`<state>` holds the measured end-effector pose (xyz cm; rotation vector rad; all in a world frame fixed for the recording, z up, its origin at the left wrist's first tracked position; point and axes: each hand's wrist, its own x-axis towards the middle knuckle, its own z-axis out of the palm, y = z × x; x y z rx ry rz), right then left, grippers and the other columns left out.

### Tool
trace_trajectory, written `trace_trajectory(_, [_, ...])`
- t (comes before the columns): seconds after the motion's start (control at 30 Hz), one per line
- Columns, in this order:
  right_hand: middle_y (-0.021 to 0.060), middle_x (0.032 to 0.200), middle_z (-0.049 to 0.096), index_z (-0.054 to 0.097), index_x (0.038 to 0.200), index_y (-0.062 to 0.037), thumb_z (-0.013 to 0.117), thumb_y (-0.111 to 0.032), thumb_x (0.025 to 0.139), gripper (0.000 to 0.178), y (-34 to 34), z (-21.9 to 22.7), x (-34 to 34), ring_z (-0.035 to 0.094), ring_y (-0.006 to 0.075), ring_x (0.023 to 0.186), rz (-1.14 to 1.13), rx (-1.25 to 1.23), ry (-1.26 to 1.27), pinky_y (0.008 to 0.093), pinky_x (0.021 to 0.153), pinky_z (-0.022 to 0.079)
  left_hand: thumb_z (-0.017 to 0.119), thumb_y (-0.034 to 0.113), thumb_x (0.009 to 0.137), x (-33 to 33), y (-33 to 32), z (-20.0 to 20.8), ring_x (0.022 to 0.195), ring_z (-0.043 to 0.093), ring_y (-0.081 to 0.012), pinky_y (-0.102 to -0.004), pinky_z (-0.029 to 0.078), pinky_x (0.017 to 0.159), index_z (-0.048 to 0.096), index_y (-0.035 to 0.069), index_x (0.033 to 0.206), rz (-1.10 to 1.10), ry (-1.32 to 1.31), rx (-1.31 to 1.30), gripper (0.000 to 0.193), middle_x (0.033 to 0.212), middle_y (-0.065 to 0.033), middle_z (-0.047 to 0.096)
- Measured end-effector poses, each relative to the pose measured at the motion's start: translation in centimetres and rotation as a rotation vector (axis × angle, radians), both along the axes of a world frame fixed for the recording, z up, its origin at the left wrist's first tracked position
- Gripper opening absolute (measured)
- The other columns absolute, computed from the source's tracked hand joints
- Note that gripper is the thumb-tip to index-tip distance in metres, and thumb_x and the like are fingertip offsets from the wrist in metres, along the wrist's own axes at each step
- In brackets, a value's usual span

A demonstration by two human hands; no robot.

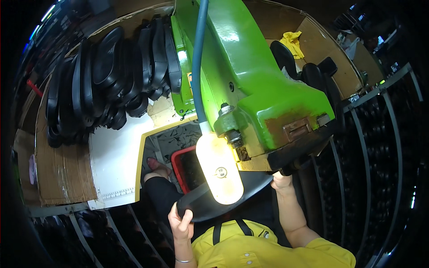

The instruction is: Attaching shoe soles using a specialized industrial machine in a factory setting.

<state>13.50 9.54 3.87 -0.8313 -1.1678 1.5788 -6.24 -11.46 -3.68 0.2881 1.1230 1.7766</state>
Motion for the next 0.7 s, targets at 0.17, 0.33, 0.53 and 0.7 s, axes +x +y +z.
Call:
trace_trajectory(0.17, [0.0067, 0.105, 0.065, 0.059, 0.11, 0.0002, 0.074, -0.002, 0.072, 0.041, 0.6, -3.0, -0.5, 0.061, 0.0179, 0.095, 0.103, 0.237, -0.21, 0.0318, 0.09, 0.045, 0.073, -0.001, 0.076, -0.4, -2.5, -1.6, 0.095, 0.056, -0.0122, -0.0273, 0.044, 0.087, 0.051, -0.003, 0.108, -0.37, -0.005, -0.076, 0.039, 0.104, -0.0083, 0.06])
trace_trajectory(0.33, [0.0076, 0.097, 0.066, 0.062, 0.1, -0.0013, 0.083, -0.012, 0.066, 0.041, 0.9, -2.2, -2.4, 0.064, 0.0203, 0.085, 0.149, 0.319, -0.355, 0.0322, 0.082, 0.049, 0.08, 0.009, 0.069, -2.1, 4.3, 0.5, 0.113, 0.052, -0.0167, -0.0313, 0.039, 0.099, 0.04, -0.009, 0.133, -0.873, 0.256, 0.221, 0.078, 0.126, -0.0117, 0.055])
trace_trajectory(0.53, [0.0026, 0.091, 0.061, 0.058, 0.096, 0.0009, 0.076, -0.002, 0.074, 0.029, -0.2, -1.1, -1.8, 0.057, 0.0083, 0.082, 0.007, 0.192, -0.153, 0.0243, 0.074, 0.047, 0.067, 0.0, 0.075, 2.0, 13.3, 6.1, 0.078, 0.065, -0.0141, -0.0283, 0.052, 0.073, 0.065, -0.004, 0.097, -0.131, 0.913, 0.188, 0.023, 0.085, -0.0093, 0.069])
trace_trajectory(0.7, [-0.0023, 0.075, 0.053, 0.053, 0.079, -0.002, 0.072, -0.004, 0.079, 0.019, -0.9, -2.5, 0.4, 0.047, 0.0025, 0.066, -0.07, 0.198, -0.268, 0.0193, 0.059, 0.038, 0.069, 0.0, 0.077, 4.1, 12.7, 6.2, 0.081, 0.065, -0.0143, -0.0278, 0.052, 0.075, 0.065, -0.004, 0.098, -0.076, 0.782, 0.169, 0.022, 0.09, -0.0087, 0.069])
